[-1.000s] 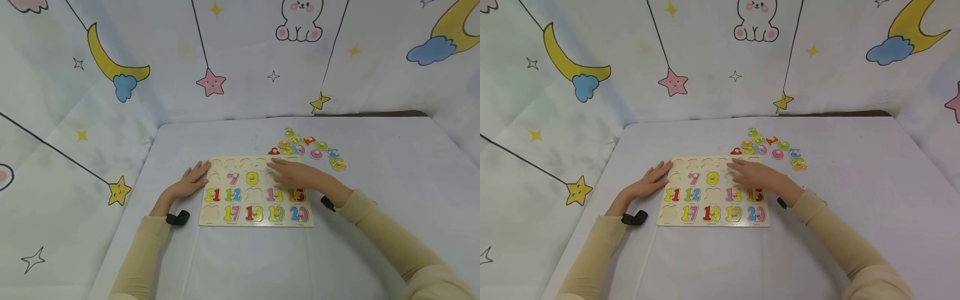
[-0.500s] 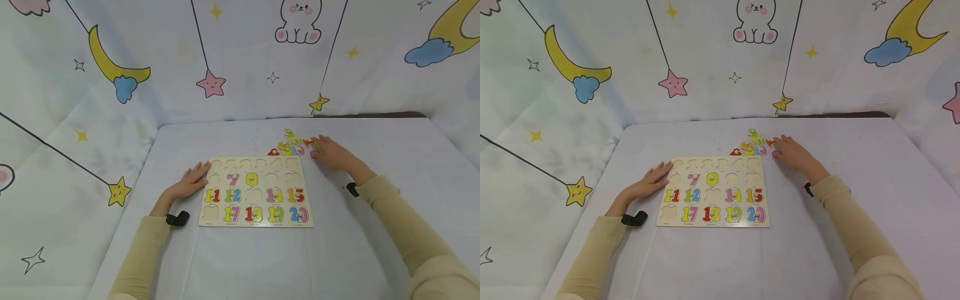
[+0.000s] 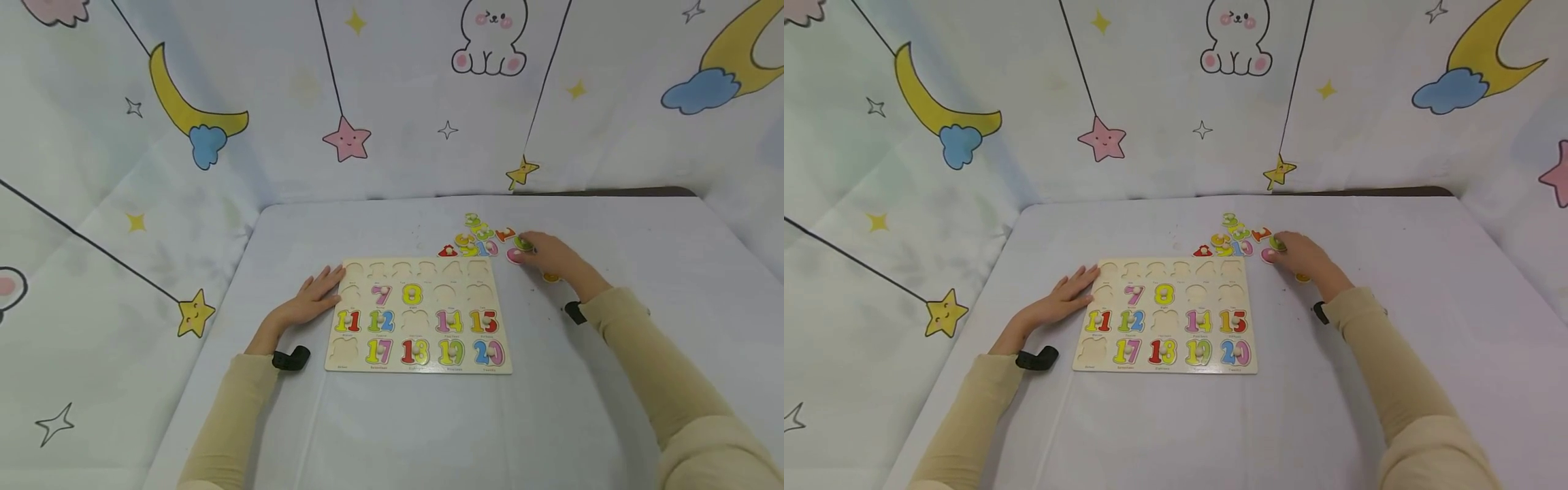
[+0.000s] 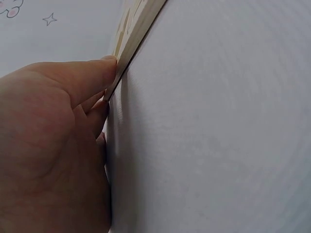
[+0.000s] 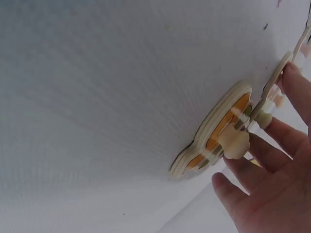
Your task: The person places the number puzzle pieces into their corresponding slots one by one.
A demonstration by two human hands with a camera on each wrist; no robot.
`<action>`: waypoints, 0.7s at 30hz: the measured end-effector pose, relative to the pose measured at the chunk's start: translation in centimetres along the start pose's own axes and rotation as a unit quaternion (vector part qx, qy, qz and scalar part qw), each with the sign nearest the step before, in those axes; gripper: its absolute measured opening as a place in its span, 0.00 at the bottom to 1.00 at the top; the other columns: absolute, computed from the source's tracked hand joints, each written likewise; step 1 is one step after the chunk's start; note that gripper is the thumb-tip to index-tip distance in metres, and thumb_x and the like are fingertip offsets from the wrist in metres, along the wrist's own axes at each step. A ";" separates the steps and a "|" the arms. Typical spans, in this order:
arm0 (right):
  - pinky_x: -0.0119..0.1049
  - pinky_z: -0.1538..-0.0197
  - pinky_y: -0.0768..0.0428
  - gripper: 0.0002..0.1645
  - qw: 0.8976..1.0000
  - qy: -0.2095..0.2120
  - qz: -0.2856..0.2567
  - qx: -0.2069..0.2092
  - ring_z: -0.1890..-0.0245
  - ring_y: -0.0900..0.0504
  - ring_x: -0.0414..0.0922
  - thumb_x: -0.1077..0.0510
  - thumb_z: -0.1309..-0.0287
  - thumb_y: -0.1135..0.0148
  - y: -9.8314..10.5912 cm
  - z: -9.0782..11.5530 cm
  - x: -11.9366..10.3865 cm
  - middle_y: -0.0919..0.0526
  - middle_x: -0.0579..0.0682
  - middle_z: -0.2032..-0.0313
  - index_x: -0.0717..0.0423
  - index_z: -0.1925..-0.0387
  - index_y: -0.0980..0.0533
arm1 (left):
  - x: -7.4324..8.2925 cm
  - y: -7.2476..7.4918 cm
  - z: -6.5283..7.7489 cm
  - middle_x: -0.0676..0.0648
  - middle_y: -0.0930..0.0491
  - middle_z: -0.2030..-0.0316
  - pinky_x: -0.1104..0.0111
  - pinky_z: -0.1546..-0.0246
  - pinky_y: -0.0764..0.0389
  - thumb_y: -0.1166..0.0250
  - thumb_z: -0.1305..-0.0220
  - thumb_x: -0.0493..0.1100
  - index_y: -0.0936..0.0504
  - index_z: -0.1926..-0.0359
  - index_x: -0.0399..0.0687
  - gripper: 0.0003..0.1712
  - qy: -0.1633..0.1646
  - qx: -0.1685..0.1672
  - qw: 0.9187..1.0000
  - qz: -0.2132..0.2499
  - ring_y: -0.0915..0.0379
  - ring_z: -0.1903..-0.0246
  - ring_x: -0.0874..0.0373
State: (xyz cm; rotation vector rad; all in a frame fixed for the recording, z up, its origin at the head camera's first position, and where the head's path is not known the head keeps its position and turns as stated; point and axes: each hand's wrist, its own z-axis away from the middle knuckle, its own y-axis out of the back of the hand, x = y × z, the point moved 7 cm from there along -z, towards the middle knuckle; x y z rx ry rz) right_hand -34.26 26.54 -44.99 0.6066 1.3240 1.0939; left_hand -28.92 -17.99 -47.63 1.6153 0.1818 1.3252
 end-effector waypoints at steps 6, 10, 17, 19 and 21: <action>0.59 0.42 0.39 0.33 0.999 0.018 0.020 0.033 0.42 0.38 0.65 0.51 0.36 0.43 0.2 -0.1 -0.3 0.34 0.71 0.43 0.72 0.40 0.37 | 0.0 0.0 0.0 0.44 0.60 0.28 0.53 0.36 0.74 0.50 0.28 0.48 0.56 0.27 0.44 0.37 0.002 -0.001 1.000 -0.001 0.75 0.30 0.50; 0.59 0.47 0.34 0.31 0.998 0.012 0.027 0.049 0.48 0.36 0.64 0.50 0.38 0.40 0.4 -0.2 -0.2 0.32 0.70 0.48 0.70 0.44 0.35 | 0.2 0.0 0.1 0.43 0.59 0.28 0.51 0.37 0.74 0.50 0.28 0.48 0.55 0.27 0.43 0.37 -0.004 0.003 1.000 0.003 0.75 0.30 0.49; 0.60 0.51 0.31 0.36 0.998 -0.011 0.013 0.066 0.52 0.38 0.66 0.48 0.41 0.37 0.9 0.2 -0.1 0.38 0.72 0.50 0.68 0.42 0.39 | 0.1 0.0 0.1 0.45 0.60 0.28 0.53 0.36 0.74 0.50 0.28 0.48 0.56 0.27 0.44 0.37 0.002 0.002 1.000 -0.001 0.75 0.30 0.50; 0.60 0.50 0.32 0.39 0.997 -0.014 0.005 0.072 0.52 0.38 0.65 0.49 0.42 0.36 1.1 0.3 -0.2 0.40 0.72 0.49 0.68 0.40 0.40 | 0.2 0.0 0.1 0.44 0.60 0.28 0.53 0.36 0.74 0.50 0.28 0.48 0.56 0.27 0.44 0.37 0.002 0.002 1.000 0.001 0.74 0.30 0.50; 0.59 0.49 0.32 0.40 0.997 -0.016 0.004 0.076 0.52 0.37 0.64 0.51 0.43 0.35 1.2 0.3 -0.3 0.41 0.72 0.49 0.70 0.38 0.41 | 0.3 0.0 0.1 0.44 0.59 0.28 0.52 0.36 0.74 0.50 0.28 0.48 0.55 0.27 0.43 0.36 -0.001 0.003 1.000 0.003 0.74 0.30 0.48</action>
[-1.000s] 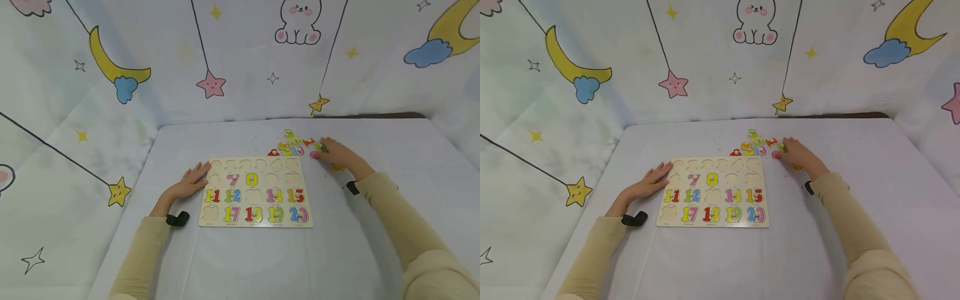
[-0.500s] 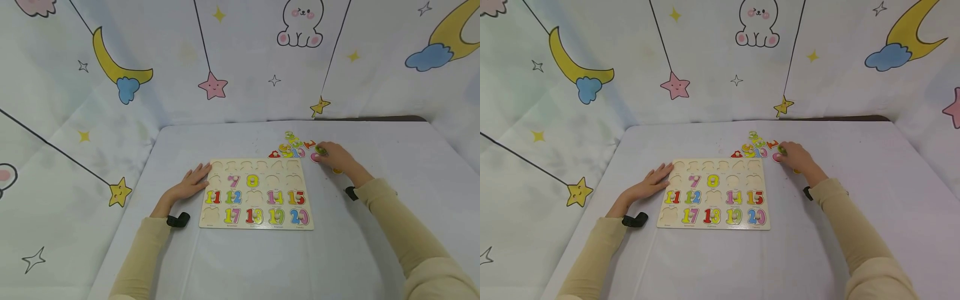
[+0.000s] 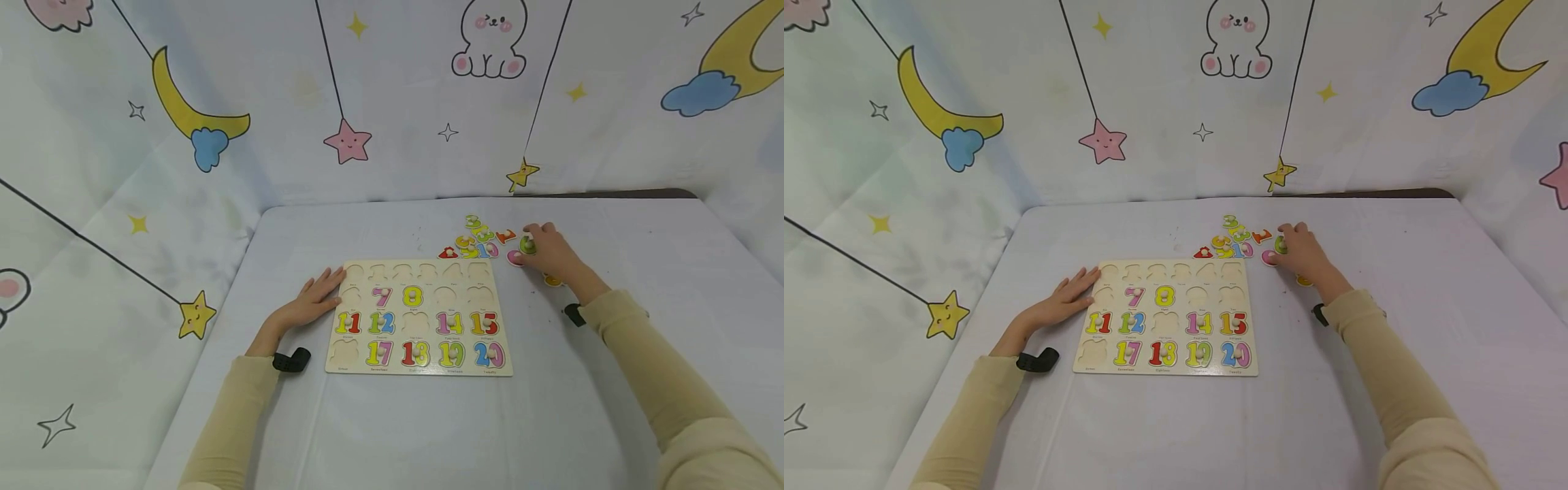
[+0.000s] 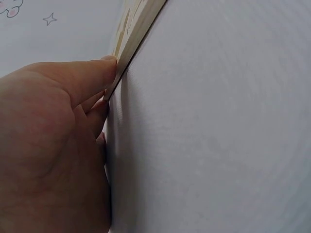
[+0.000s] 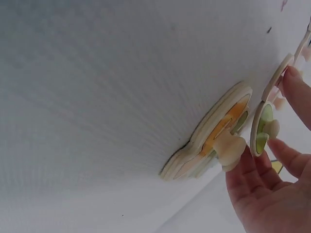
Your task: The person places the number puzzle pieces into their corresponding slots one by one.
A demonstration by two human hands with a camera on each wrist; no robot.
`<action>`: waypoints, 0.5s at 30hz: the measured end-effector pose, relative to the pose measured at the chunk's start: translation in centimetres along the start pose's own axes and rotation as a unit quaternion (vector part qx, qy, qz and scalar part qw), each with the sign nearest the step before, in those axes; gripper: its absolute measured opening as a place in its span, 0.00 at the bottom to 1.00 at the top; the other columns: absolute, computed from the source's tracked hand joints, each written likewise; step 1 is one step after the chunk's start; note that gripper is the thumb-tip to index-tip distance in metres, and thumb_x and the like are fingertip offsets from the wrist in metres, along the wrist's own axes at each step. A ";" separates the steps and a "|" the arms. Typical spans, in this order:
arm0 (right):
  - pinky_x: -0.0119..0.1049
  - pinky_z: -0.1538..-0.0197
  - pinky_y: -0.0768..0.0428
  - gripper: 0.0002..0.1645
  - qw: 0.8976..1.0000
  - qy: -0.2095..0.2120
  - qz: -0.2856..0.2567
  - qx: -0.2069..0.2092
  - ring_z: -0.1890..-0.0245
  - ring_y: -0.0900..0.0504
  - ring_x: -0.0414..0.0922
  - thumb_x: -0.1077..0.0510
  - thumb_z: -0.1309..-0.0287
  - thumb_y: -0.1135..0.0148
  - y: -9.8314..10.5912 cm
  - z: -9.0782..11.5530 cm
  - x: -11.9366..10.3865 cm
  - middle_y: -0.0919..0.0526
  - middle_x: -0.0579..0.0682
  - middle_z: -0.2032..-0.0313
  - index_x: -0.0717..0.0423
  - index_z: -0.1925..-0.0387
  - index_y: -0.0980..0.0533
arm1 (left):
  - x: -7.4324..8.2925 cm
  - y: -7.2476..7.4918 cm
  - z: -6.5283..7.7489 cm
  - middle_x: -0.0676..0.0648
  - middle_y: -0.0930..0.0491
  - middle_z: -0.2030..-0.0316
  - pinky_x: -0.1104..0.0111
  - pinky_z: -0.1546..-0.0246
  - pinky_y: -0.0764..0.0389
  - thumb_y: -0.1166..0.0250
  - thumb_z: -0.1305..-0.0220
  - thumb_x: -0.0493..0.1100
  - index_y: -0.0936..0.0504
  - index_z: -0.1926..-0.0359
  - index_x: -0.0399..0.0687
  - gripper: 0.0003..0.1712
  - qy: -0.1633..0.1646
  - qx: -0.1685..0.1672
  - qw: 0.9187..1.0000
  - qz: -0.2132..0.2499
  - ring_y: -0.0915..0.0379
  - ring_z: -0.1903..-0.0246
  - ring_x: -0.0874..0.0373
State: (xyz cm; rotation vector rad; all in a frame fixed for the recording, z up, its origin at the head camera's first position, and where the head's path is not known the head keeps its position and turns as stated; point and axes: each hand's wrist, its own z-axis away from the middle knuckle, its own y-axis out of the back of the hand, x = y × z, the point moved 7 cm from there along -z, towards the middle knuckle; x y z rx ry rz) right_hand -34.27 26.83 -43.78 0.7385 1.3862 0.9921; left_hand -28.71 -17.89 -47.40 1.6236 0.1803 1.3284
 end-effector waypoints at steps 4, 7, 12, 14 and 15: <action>0.57 0.48 0.32 0.39 1.000 0.013 0.020 0.011 0.53 0.36 0.62 0.54 0.43 0.34 0.2 0.0 -0.5 0.40 0.70 0.51 0.74 0.39 0.39 | 0.0 0.0 0.0 0.43 0.59 0.28 0.52 0.36 0.73 0.50 0.28 0.47 0.55 0.27 0.44 0.36 0.000 0.001 1.000 0.001 0.74 0.30 0.48; 0.56 0.52 0.31 0.37 0.998 0.029 0.047 0.022 0.56 0.36 0.61 0.54 0.44 0.34 0.3 0.2 -0.9 0.38 0.68 0.54 0.73 0.41 0.36 | 0.0 -0.1 0.0 0.43 0.59 0.28 0.51 0.36 0.73 0.50 0.28 0.47 0.55 0.27 0.43 0.36 -0.001 0.002 1.000 0.001 0.74 0.30 0.48; 0.56 0.57 0.30 0.32 0.989 0.069 0.124 0.052 0.58 0.32 0.61 0.54 0.43 0.35 0.6 0.7 -1.5 0.33 0.67 0.57 0.72 0.45 0.32 | -0.1 -0.1 0.0 0.43 0.59 0.28 0.51 0.36 0.73 0.50 0.28 0.48 0.55 0.27 0.43 0.36 -0.004 0.000 1.000 0.000 0.74 0.30 0.48; 0.56 0.59 0.29 0.28 0.982 0.085 0.153 0.070 0.59 0.31 0.61 0.55 0.41 0.36 0.8 1.0 -1.9 0.31 0.67 0.58 0.73 0.48 0.31 | 0.0 0.0 0.0 0.43 0.59 0.28 0.52 0.36 0.73 0.50 0.28 0.48 0.55 0.27 0.43 0.36 -0.004 0.000 1.000 0.003 0.74 0.30 0.48; 0.55 0.60 0.28 0.25 0.979 0.092 0.164 0.079 0.60 0.30 0.61 0.56 0.40 0.37 0.9 1.1 -2.0 0.30 0.66 0.60 0.73 0.50 0.29 | 0.1 0.0 0.0 0.43 0.59 0.28 0.52 0.36 0.74 0.50 0.28 0.47 0.55 0.27 0.43 0.36 -0.005 0.000 1.000 0.004 0.74 0.30 0.48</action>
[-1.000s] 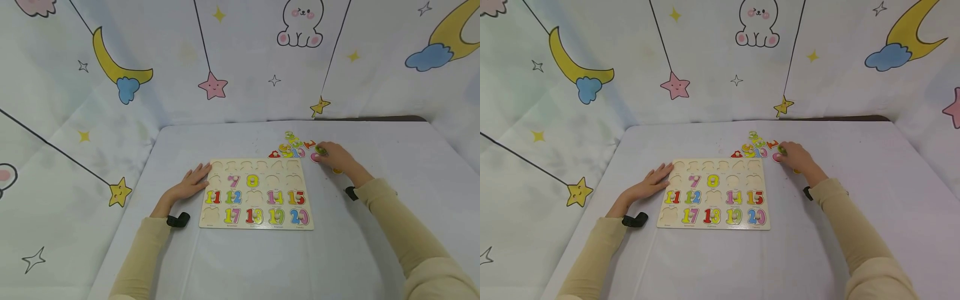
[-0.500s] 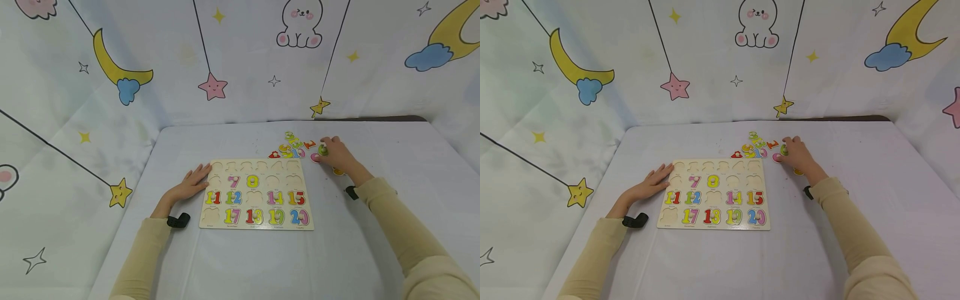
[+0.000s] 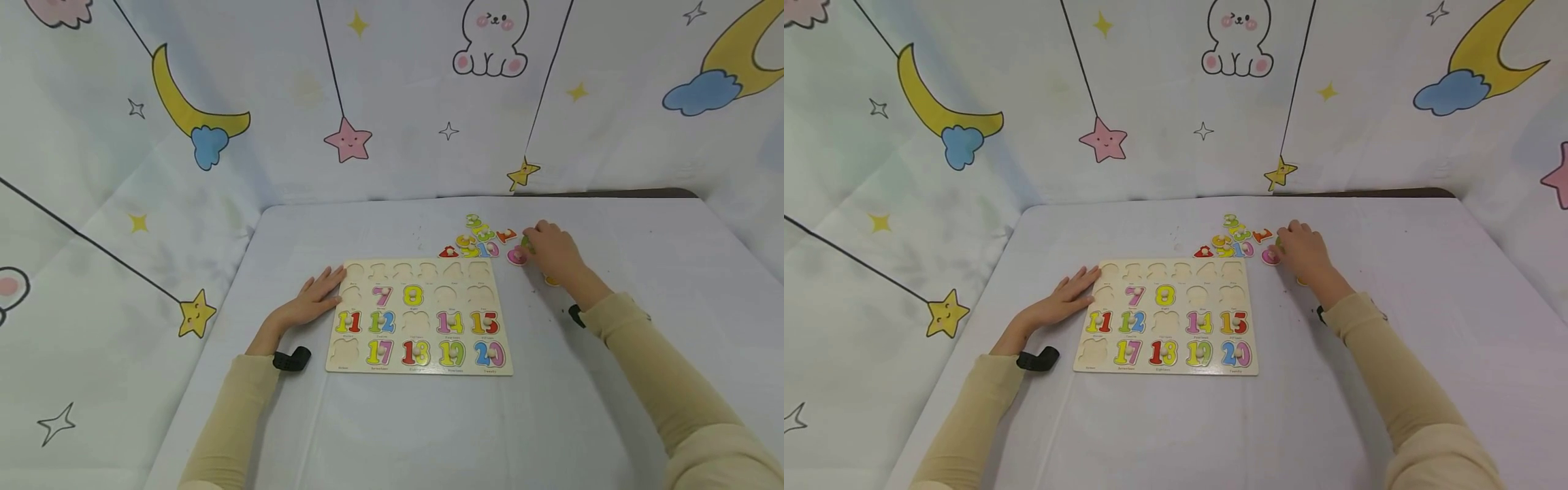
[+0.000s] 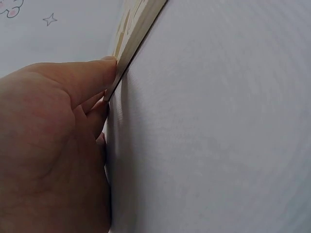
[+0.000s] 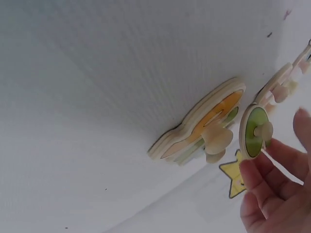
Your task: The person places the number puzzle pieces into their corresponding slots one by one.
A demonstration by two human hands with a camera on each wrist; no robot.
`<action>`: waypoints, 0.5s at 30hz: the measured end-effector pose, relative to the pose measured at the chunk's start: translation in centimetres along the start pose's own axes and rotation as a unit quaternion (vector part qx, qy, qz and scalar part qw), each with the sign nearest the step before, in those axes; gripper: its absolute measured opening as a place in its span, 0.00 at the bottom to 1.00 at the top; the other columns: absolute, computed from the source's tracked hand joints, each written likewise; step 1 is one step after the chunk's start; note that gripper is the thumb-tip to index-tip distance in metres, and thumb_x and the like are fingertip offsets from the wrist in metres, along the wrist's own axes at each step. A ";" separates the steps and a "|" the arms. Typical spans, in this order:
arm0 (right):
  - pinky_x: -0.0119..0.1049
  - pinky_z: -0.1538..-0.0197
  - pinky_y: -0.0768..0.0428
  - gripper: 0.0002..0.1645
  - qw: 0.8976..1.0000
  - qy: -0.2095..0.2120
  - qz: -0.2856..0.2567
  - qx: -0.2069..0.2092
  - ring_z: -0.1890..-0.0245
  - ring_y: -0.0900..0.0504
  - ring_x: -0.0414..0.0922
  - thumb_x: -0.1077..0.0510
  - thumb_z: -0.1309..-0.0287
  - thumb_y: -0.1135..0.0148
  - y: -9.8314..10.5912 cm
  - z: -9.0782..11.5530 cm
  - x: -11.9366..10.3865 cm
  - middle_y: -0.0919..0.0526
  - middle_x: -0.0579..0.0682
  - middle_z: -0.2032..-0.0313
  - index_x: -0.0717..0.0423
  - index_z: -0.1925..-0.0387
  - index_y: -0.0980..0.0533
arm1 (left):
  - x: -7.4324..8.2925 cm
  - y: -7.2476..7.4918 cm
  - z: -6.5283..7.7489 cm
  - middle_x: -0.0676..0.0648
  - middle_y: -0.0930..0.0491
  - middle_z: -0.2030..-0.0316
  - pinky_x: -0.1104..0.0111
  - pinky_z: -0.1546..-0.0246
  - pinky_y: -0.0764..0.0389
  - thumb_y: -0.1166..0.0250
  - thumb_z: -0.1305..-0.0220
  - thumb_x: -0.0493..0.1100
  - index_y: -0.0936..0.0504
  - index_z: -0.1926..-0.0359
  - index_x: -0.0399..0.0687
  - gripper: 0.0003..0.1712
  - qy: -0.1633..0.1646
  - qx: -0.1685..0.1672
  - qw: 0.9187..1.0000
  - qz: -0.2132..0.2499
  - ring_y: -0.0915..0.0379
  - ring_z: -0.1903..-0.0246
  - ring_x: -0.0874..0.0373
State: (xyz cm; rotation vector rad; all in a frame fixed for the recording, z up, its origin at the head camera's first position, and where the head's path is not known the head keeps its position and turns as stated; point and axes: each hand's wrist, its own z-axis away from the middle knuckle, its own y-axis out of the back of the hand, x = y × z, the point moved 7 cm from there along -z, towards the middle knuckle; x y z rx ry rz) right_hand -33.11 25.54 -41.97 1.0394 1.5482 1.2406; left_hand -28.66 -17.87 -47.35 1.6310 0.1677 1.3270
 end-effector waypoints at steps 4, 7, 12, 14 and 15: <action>0.52 0.67 0.27 0.13 0.999 0.014 0.027 0.040 0.66 0.28 0.59 0.63 0.40 0.40 0.5 0.2 -0.4 0.27 0.63 0.67 0.71 0.59 0.27 | 0.1 0.1 0.0 0.43 0.59 0.28 0.52 0.36 0.73 0.50 0.28 0.47 0.55 0.27 0.43 0.36 -0.001 0.001 1.000 0.001 0.74 0.30 0.48; 0.49 0.70 0.26 0.08 0.998 0.012 0.029 0.055 0.71 0.28 0.57 0.67 0.42 0.40 0.7 0.2 -0.5 0.27 0.61 0.71 0.70 0.65 0.28 | 0.1 0.1 0.0 0.43 0.59 0.28 0.52 0.36 0.73 0.51 0.28 0.47 0.55 0.27 0.43 0.36 -0.001 0.000 1.000 -0.002 0.73 0.30 0.48; 0.47 0.70 0.26 0.08 1.000 -0.016 -0.008 0.026 0.74 0.28 0.53 0.68 0.42 0.39 0.6 0.2 -0.3 0.26 0.59 0.74 0.67 0.66 0.31 | 0.1 0.0 0.0 0.43 0.60 0.28 0.52 0.36 0.73 0.50 0.28 0.47 0.55 0.27 0.43 0.36 -0.001 -0.001 1.000 0.000 0.74 0.30 0.48; 0.47 0.70 0.26 0.08 0.999 -0.026 -0.019 0.010 0.75 0.28 0.52 0.67 0.41 0.40 0.5 0.3 -0.3 0.25 0.58 0.75 0.66 0.66 0.31 | 0.0 0.0 0.0 0.43 0.60 0.28 0.51 0.36 0.73 0.50 0.28 0.47 0.55 0.27 0.43 0.36 -0.002 -0.001 1.000 0.000 0.74 0.30 0.48; 0.46 0.70 0.26 0.08 0.999 -0.028 -0.023 0.002 0.76 0.29 0.51 0.67 0.40 0.40 0.4 0.3 -0.2 0.24 0.57 0.75 0.66 0.65 0.31 | 0.0 0.0 0.0 0.42 0.59 0.28 0.51 0.36 0.73 0.50 0.28 0.47 0.55 0.27 0.42 0.36 -0.003 0.000 1.000 -0.001 0.74 0.30 0.47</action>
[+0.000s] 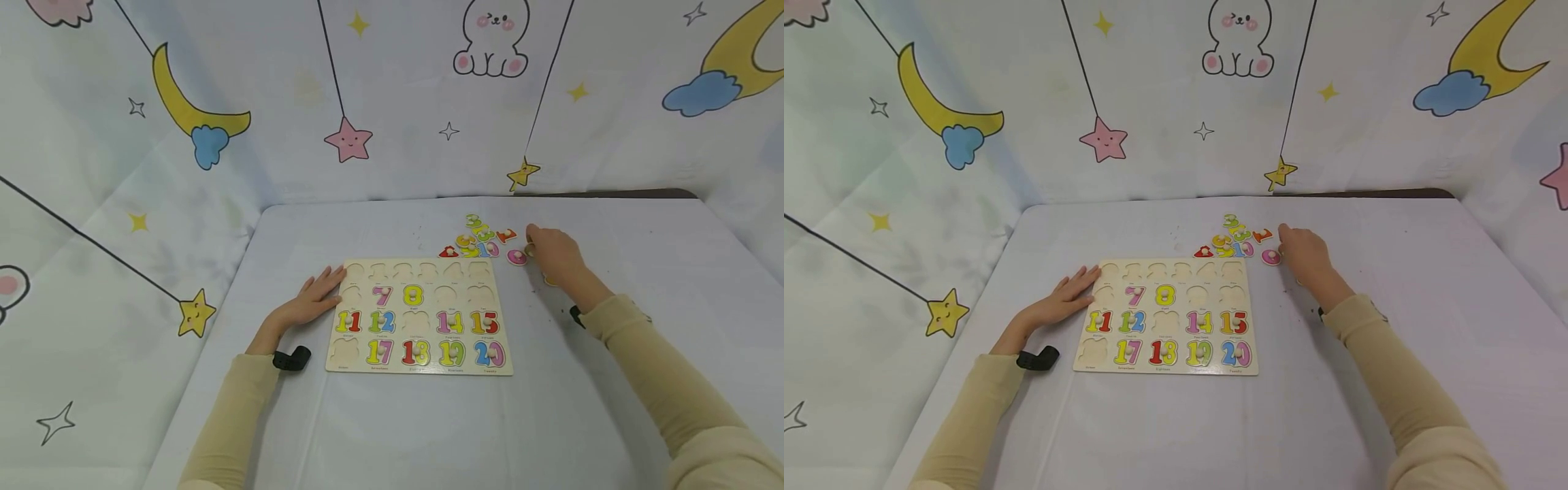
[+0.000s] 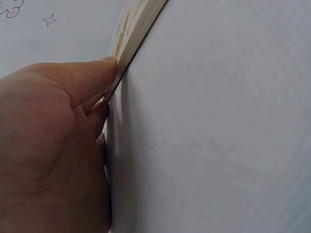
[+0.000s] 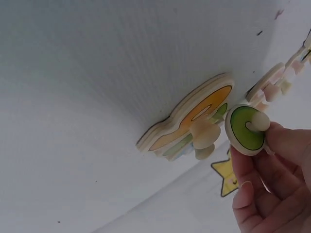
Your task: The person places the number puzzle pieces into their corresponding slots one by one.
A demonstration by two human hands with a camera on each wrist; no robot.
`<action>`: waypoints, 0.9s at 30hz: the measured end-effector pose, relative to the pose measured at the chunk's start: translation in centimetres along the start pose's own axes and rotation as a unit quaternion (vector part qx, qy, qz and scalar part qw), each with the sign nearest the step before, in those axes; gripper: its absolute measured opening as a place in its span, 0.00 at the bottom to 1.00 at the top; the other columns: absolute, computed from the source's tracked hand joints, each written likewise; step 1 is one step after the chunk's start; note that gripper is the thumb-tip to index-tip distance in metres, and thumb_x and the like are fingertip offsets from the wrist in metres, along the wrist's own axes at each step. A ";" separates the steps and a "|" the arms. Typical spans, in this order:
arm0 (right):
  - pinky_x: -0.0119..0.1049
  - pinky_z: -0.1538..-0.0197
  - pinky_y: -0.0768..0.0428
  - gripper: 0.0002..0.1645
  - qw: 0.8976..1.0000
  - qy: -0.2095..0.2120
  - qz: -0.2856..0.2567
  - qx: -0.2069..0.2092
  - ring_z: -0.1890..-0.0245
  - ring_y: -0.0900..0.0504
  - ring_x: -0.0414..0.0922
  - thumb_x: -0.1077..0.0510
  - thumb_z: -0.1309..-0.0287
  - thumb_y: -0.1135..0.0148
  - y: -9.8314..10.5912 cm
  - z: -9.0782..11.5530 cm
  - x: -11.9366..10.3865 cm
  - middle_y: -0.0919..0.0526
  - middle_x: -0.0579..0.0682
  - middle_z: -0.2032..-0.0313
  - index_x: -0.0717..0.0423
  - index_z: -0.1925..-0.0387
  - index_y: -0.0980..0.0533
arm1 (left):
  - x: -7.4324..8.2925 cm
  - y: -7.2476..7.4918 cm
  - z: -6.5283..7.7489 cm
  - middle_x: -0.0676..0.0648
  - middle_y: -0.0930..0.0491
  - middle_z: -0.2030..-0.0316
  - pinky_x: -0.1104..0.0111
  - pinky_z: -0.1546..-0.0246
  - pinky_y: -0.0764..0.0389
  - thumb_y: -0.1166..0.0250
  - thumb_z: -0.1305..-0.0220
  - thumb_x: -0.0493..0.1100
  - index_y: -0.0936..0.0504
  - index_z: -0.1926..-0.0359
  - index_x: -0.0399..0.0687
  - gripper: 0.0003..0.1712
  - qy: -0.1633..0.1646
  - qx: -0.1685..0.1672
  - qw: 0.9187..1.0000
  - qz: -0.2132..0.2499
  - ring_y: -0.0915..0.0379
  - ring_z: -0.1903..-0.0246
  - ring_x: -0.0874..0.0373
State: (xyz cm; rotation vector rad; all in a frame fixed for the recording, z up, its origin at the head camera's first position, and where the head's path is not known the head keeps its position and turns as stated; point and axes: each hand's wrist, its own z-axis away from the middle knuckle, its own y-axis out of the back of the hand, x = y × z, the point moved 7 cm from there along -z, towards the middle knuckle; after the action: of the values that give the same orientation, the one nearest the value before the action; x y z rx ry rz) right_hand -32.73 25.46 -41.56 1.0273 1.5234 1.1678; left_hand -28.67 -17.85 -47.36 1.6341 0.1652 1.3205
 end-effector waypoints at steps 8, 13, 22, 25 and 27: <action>0.48 0.68 0.26 0.07 0.999 -0.017 -0.016 -0.031 0.69 0.28 0.55 0.64 0.36 0.45 -0.5 0.4 0.5 0.21 0.60 0.67 0.66 0.59 0.26 | 0.1 0.0 0.0 0.43 0.60 0.28 0.52 0.36 0.73 0.51 0.28 0.47 0.56 0.27 0.44 0.36 0.002 -0.002 1.000 -0.001 0.74 0.30 0.48; 0.53 0.61 0.26 0.10 0.998 -0.020 -0.020 -0.053 0.63 0.27 0.58 0.66 0.36 0.48 -0.7 0.4 0.8 0.21 0.63 0.61 0.66 0.55 0.25 | 0.2 0.1 0.1 0.43 0.60 0.28 0.51 0.36 0.73 0.51 0.28 0.47 0.56 0.27 0.43 0.36 0.003 -0.002 1.000 0.000 0.74 0.30 0.48; 0.57 0.55 0.27 0.13 0.992 -0.004 -0.007 -0.123 0.59 0.26 0.61 0.69 0.41 0.44 0.2 0.9 -0.1 0.23 0.68 0.57 0.69 0.54 0.25 | 0.0 0.0 0.0 0.43 0.60 0.28 0.51 0.36 0.73 0.51 0.28 0.47 0.55 0.27 0.43 0.36 0.001 -0.001 1.000 -0.001 0.74 0.30 0.48; 0.58 0.55 0.27 0.13 0.992 -0.006 -0.019 -0.128 0.58 0.26 0.62 0.69 0.41 0.45 0.5 1.1 0.2 0.23 0.69 0.57 0.70 0.54 0.25 | 0.2 0.1 0.1 0.43 0.59 0.28 0.51 0.36 0.73 0.51 0.28 0.47 0.55 0.27 0.43 0.36 0.001 0.000 1.000 0.000 0.74 0.30 0.47; 0.58 0.55 0.27 0.12 0.993 -0.008 -0.039 -0.115 0.60 0.26 0.62 0.69 0.40 0.47 0.7 1.1 0.5 0.23 0.69 0.57 0.70 0.55 0.24 | 0.3 0.1 0.1 0.43 0.59 0.28 0.51 0.36 0.73 0.50 0.28 0.47 0.55 0.27 0.43 0.36 0.000 -0.001 1.000 0.001 0.74 0.31 0.47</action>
State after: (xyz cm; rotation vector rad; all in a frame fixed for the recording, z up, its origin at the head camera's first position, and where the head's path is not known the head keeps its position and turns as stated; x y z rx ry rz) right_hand -31.70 26.29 -41.06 0.8137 1.3664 1.2441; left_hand -28.54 -17.79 -47.10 1.6329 0.1638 1.3223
